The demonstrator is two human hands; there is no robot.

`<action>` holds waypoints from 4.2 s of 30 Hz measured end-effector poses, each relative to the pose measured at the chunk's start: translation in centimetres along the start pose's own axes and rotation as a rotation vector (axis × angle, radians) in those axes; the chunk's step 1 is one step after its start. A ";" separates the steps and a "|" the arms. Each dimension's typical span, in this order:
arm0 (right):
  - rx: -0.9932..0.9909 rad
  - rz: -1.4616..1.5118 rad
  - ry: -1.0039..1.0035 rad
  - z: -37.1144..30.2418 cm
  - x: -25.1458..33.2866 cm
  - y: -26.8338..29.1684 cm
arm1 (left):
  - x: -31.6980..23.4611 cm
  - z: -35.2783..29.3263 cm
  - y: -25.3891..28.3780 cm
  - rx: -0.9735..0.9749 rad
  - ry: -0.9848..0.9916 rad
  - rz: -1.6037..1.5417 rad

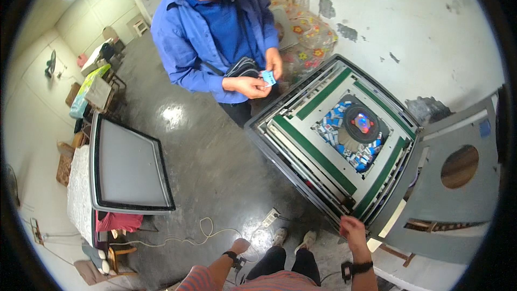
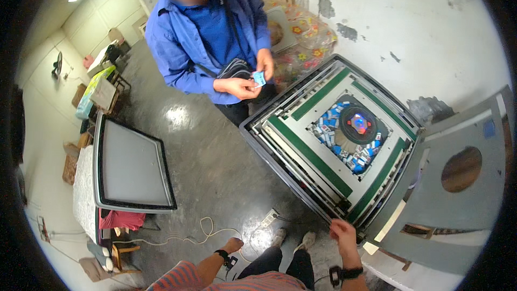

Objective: The person assists with repairing a mahjong table by fetching scissors from a drawer and then holding components while another person works on the internal mechanism.

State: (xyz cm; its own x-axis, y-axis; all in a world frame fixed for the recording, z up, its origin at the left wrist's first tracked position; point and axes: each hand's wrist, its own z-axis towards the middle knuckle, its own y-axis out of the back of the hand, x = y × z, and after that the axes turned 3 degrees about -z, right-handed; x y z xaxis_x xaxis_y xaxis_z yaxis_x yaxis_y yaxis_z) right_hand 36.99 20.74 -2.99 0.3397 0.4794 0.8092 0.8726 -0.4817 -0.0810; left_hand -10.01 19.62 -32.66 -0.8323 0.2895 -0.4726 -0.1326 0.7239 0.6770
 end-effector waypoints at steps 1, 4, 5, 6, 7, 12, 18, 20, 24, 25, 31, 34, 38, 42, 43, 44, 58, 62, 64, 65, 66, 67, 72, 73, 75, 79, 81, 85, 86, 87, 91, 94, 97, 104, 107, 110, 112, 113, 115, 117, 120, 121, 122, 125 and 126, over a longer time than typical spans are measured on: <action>-0.064 0.030 -0.017 -2.1 -3.5 3.3 | 0.2 0.9 0.5 0.056 -0.066 0.087; -0.253 0.117 -0.127 -9.5 -7.5 7.3 | 1.6 1.8 -0.1 0.023 -0.293 0.175; -0.295 0.181 -0.133 -11.9 -10.0 8.9 | 0.3 2.5 0.6 0.076 -0.164 0.140; -0.312 0.194 -0.126 -14.3 -12.1 10.0 | -1.2 3.2 1.6 0.130 -0.036 0.107; -0.396 0.276 -0.115 -16.6 -14.4 10.9 | -4.6 2.8 3.7 0.106 -0.020 -0.034; -0.389 0.318 -0.151 -26.3 -23.8 13.5 | -10.5 6.4 1.1 0.194 -0.264 0.256; -0.708 0.634 -0.102 -36.5 -30.4 12.7 | -23.1 4.4 -4.4 0.224 -0.714 0.348; -0.772 0.662 -0.147 -40.3 -30.5 12.9 | -27.9 1.8 -5.7 0.467 -0.143 0.040; -0.844 0.763 -0.006 -46.9 -36.1 15.7 | -31.9 -0.8 -10.6 0.388 -0.466 0.257; -0.894 0.770 -0.039 -48.2 -36.6 15.8 | -32.3 -1.1 -11.5 0.397 -0.469 0.266; -0.988 0.881 0.012 -53.1 -40.3 16.9 | -36.4 -3.3 -12.4 0.468 -0.498 0.313; -1.029 0.910 0.022 -54.0 -40.2 16.6 | -36.9 -1.8 -15.2 0.445 -0.538 0.381; -0.923 0.881 0.013 -52.5 -40.0 17.1 | -33.9 1.7 -16.7 0.510 -0.642 0.577; -0.986 0.943 -0.049 -52.2 -37.7 19.0 | -38.1 2.3 -16.9 0.671 -0.913 0.724; -0.989 0.939 -0.037 -52.0 -37.4 19.7 | -38.8 1.8 -17.2 0.621 -0.655 0.593; -0.995 0.924 -0.056 -52.2 -36.5 20.7 | -39.1 2.7 -17.6 0.693 -0.501 0.470; -1.607 1.518 0.233 -67.6 -48.8 23.8 | -58.9 3.7 -40.9 0.927 -1.779 1.696; -1.696 1.649 0.303 -74.7 -54.3 27.5 | -67.3 -2.3 -54.0 1.045 -1.902 1.257; -1.812 1.465 0.140 -78.2 -55.7 31.8 | -73.9 -10.6 -59.7 0.842 -1.854 1.561; -1.742 1.525 0.248 -80.4 -56.1 34.3 | -74.7 -8.3 -62.7 1.030 -1.631 1.088; -1.736 1.614 0.310 -82.0 -57.7 35.5 | -76.1 -12.7 -64.9 1.150 -1.507 0.908; -1.767 1.582 0.301 -85.8 -58.1 37.4 | -78.8 -18.2 -67.0 1.230 -1.457 0.820; -1.725 1.542 0.361 -96.0 -61.3 46.3 | -91.4 -36.4 -73.9 1.274 -1.219 0.894; -1.748 1.539 0.373 -98.7 -62.4 48.5 | -94.5 -39.1 -75.9 1.405 -1.147 0.704; -1.827 1.464 0.309 -101.2 -65.8 51.0 | -99.6 -46.5 -78.1 1.443 -1.231 0.590; -1.855 1.507 0.218 -109.2 -70.5 55.7 | -113.7 -66.3 -78.1 1.488 -1.470 0.339; -1.887 1.503 0.135 -112.1 -72.6 55.4 | -117.6 -74.1 -77.5 1.498 -1.720 0.166; -2.084 1.649 0.093 -122.2 -75.2 58.0 | -126.2 -89.8 -79.3 1.231 -2.264 -0.531; -2.145 1.704 0.072 -123.9 -75.6 58.7 | -127.3 -92.6 -81.0 1.209 -2.318 -0.667; -2.162 1.716 0.076 -125.2 -77.1 59.4 | -128.0 -95.5 -83.4 1.210 -2.360 -0.759; -2.112 1.731 0.002 -133.0 -83.1 61.7 | -129.0 -106.6 -92.7 1.324 -2.411 -0.932; -2.134 1.736 -0.157 -142.2 -90.6 68.5 | -130.7 -115.3 -101.1 1.362 -2.394 -1.080; -2.034 1.586 -0.063 -150.1 -96.0 75.6 | -134.3 -122.2 -106.3 1.385 -2.346 -1.160; -2.010 1.137 0.053 -170.2 -106.3 93.3 | -140.9 -137.9 -122.0 1.402 -2.286 -1.320; -2.106 1.153 0.035 -177.9 -110.2 97.9 | -143.6 -145.0 -129.8 1.447 -2.254 -1.394; -2.220 1.395 0.036 -183.1 -115.4 99.9 | -145.8 -153.5 -137.0 1.540 -2.207 -1.467; -2.156 1.509 0.051 -186.9 -118.8 101.1 | -146.6 -158.5 -141.7 1.620 -2.175 -1.484; -2.189 1.525 0.064 -189.1 -120.1 101.8 | -147.1 -160.9 -144.0 1.653 -2.168 -1.486; -2.274 1.586 0.117 -193.7 -123.9 102.9 | -147.4 -166.0 -148.3 1.688 -2.166 -1.498; -2.321 1.593 0.081 -199.0 -128.5 103.3 | -147.2 -171.2 -152.7 1.719 -2.152 -1.522; -2.381 1.571 0.347 -206.1 -135.5 104.7 | -146.1 -179.1 -158.5 1.757 -2.137 -1.563; -2.395 1.554 0.203 -209.0 -137.7 105.9 | -145.6 -181.9 -160.6 1.755 -2.141 -1.573; -2.310 1.582 0.311 -211.4 -138.5 107.0 | -145.7 -184.2 -162.4 1.762 -2.145 -1.564; -2.380 1.564 0.278 -221.2 -142.7 108.5 | -145.6 -191.5 -167.0 1.784 -2.132 -1.575; -2.423 1.524 0.307 -223.7 -144.5 108.7 | -145.3 -193.9 -168.4 1.790 -2.132 -1.572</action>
State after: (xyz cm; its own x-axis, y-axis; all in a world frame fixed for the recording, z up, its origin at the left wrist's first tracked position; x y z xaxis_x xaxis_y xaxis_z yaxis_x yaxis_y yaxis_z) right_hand 4.20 -265.00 1.42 -0.2062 -0.4396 0.8742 -0.9675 0.2252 -0.1150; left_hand 28.91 -265.83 31.40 0.0887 -0.9958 0.0203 0.9943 0.0874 -0.0605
